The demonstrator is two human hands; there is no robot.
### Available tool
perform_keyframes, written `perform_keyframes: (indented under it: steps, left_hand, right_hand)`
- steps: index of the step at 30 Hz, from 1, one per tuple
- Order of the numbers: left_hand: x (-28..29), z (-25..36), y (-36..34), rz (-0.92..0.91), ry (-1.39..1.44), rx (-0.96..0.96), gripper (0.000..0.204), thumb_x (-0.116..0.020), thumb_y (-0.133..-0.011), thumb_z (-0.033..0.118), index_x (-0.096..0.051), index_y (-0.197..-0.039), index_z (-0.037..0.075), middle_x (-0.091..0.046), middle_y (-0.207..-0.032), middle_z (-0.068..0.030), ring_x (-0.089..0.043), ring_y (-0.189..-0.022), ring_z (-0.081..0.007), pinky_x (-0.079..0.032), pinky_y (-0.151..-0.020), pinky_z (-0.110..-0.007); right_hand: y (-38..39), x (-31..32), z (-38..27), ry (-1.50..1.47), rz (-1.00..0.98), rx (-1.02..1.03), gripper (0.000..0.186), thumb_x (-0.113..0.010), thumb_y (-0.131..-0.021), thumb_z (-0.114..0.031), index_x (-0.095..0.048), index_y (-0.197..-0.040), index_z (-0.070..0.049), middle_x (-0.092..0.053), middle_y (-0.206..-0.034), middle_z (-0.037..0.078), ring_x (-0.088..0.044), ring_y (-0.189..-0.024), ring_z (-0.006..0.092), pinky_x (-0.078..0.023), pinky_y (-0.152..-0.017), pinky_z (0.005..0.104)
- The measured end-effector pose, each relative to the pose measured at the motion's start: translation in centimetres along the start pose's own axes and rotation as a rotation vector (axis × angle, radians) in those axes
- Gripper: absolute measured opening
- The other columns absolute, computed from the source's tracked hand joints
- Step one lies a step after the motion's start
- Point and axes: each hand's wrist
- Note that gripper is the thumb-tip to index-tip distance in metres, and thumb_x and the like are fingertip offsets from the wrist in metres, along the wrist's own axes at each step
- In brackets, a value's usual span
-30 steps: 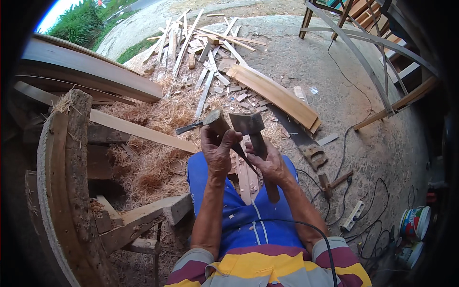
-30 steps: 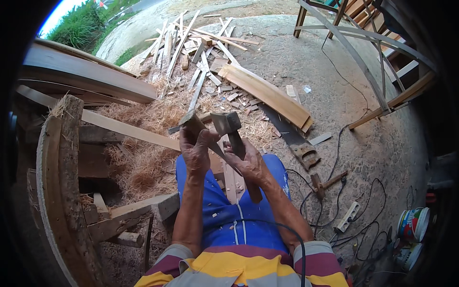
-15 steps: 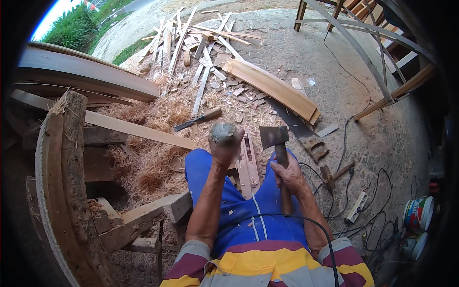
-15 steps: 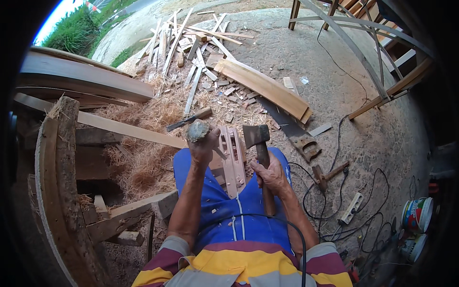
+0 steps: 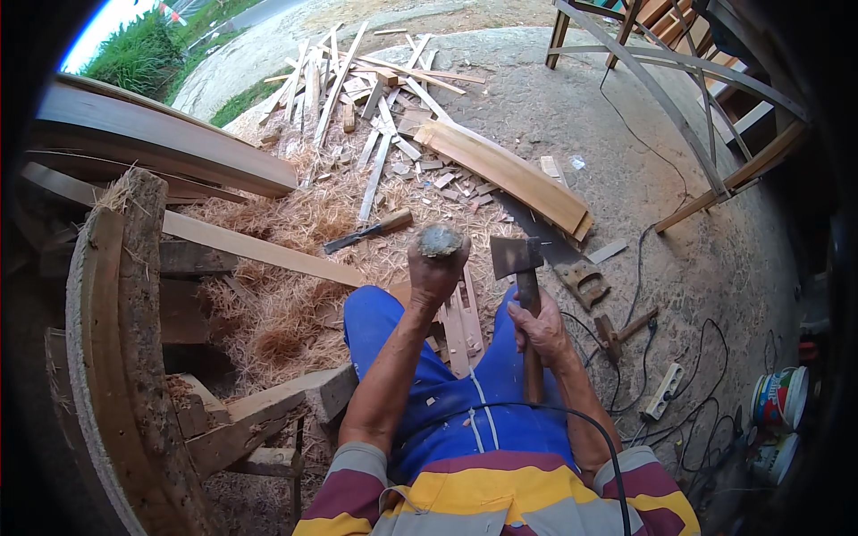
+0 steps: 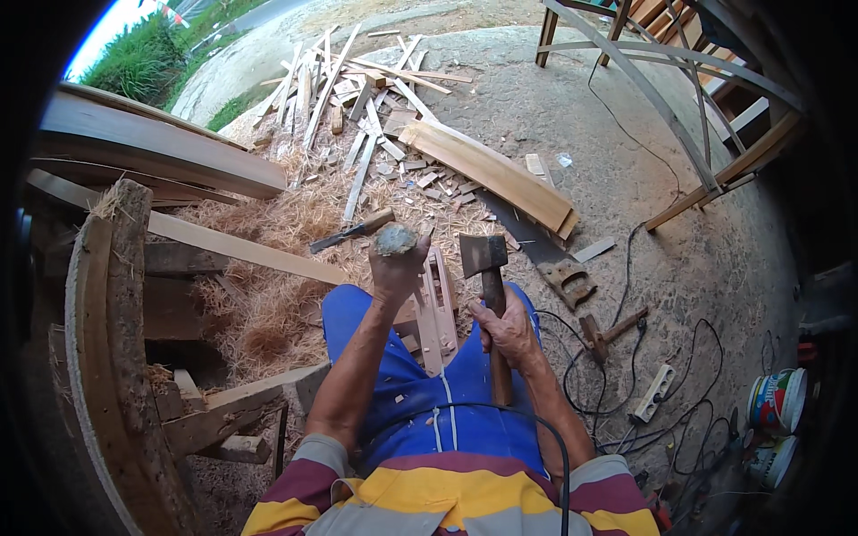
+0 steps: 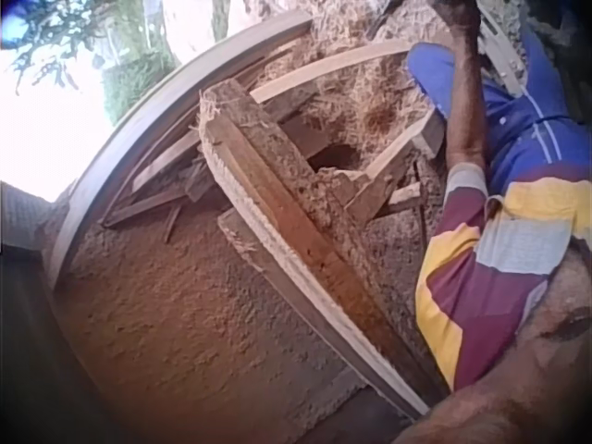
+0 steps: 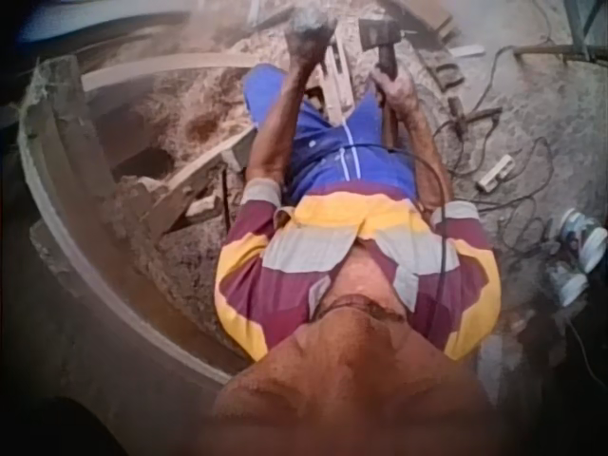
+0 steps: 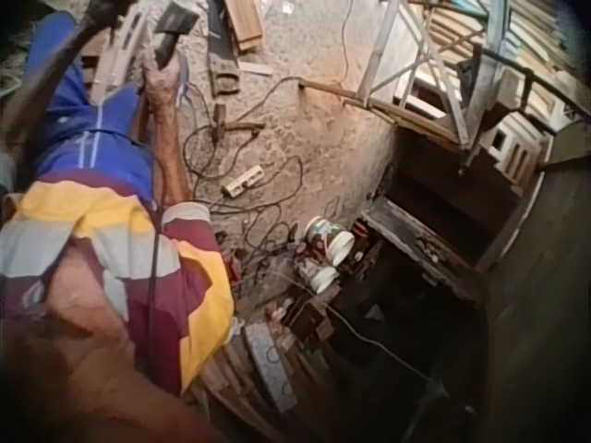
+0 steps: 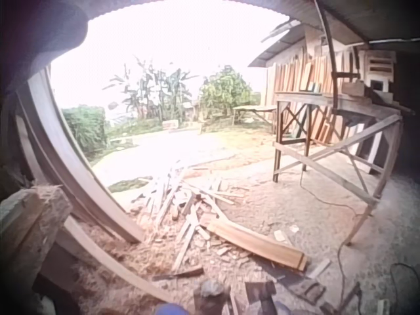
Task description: The person carves a wooden workpiece using a chisel and a wooden mallet while seated on the ground. They strike the chisel repeatedly to remove wood, then lift and inspect the piece from different angles.
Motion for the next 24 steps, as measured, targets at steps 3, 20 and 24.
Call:
perform_keyframes:
  steps: [3,20,24]
  left_hand:
    - [-2.6,1.1,-0.3,-0.032,-0.029,-0.189,0.023,-0.077,-0.082,0.008,-0.057,-0.073,0.003,-0.062,-0.067,-0.0008,-0.058,-0.064,-0.0121,-0.047,-0.06,-0.03]
    - [0.2,-3.1,2.2,0.038,-0.333,-0.394,0.018,-0.075,-0.077,0.014,-0.067,-0.09,0.007,-0.067,-0.083,-0.0077,-0.067,-0.08,-0.0273,-0.051,-0.074,-0.039]
    - [0.0,-0.8,3.9,-0.046,-0.184,-0.362,0.039,-0.075,-0.083,0.011,-0.057,-0.117,0.007,-0.059,-0.11,-0.0051,-0.059,-0.102,-0.0164,-0.051,-0.085,-0.033]
  right_hand:
    - [-0.1,0.0,0.4,0.008,-0.008,0.064,0.042,-0.073,-0.092,-0.022,-0.047,-0.118,-0.002,-0.056,-0.072,0.002,-0.054,-0.048,0.0102,-0.045,-0.041,0.0268]
    - [4.2,-6.1,-13.6,1.103,-0.02,0.818,0.063,-0.068,-0.086,-0.01,-0.037,-0.141,-0.003,-0.066,-0.104,0.027,-0.068,-0.092,0.0456,-0.056,-0.072,0.0509]
    - [2.1,-4.6,-10.2,1.387,-0.215,0.475,0.052,-0.06,-0.089,-0.01,-0.039,-0.136,-0.003,-0.066,-0.096,0.028,-0.067,-0.085,0.0466,-0.054,-0.069,0.0549]
Point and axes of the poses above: each hand's wrist, its own y-axis away from the middle knuckle, its own x-axis out of the back of the hand, z = x × y
